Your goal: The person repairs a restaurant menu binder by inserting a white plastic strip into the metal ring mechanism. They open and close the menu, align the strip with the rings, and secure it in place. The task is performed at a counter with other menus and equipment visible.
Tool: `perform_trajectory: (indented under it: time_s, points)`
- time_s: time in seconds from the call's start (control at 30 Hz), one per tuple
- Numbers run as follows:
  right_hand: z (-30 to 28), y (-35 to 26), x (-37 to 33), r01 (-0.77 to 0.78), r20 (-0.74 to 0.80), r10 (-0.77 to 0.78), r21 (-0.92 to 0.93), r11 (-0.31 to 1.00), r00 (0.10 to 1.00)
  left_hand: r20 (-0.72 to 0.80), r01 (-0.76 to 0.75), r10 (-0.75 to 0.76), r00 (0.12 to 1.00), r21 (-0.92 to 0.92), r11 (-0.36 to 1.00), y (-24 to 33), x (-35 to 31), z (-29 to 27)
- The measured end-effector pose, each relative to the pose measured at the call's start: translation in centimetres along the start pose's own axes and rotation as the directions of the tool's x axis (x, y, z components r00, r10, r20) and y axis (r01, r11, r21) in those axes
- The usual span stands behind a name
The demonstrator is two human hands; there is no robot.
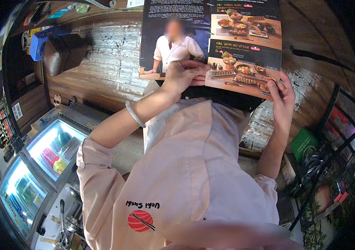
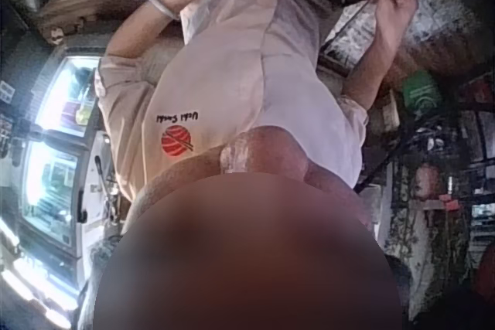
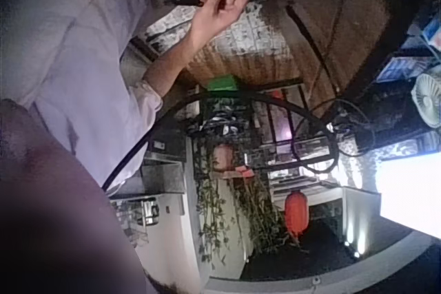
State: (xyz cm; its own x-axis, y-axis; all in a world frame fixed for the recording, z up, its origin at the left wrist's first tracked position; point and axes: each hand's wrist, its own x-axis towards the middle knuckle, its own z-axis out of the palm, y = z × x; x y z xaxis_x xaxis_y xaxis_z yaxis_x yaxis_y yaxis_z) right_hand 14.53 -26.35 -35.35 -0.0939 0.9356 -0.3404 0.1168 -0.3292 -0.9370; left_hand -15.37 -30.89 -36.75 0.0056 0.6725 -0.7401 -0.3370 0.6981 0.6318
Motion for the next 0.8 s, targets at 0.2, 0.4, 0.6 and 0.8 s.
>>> perform_trajectory:
  time_s: [0.2, 0.4, 0.6, 0.8]
  points:
    - [-0.1, -0.3, 0.0, 0.028, 0.014, -0.029, 0.015, 0.999, 0.999, 0.075, 0.128, -0.126, 0.989, -0.022, 0.992, 1.0, 0.5, 0.0]
    - [0.0, -0.7, 0.0, 0.053, 0.008, -0.053, -0.023, 0.998, 0.999, 0.084, 0.031, -0.034, 0.996, 0.036, 0.999, 0.5, 0.7, 0.1]
    - [0.2, -0.7, 0.1, 0.104, -0.047, -0.107, -0.065, 0.992, 0.993, 0.109, 0.172, -0.171, 0.979, 0.002, 0.985, 0.8, 0.3, 0.2]
    - [2.8, -2.7, -1.2, 0.028, -0.192, -0.045, -0.089, 0.996, 0.98, 0.065, -0.003, 0.009, 0.998, -0.087, 0.996, -1.5, 1.2, 0.8]
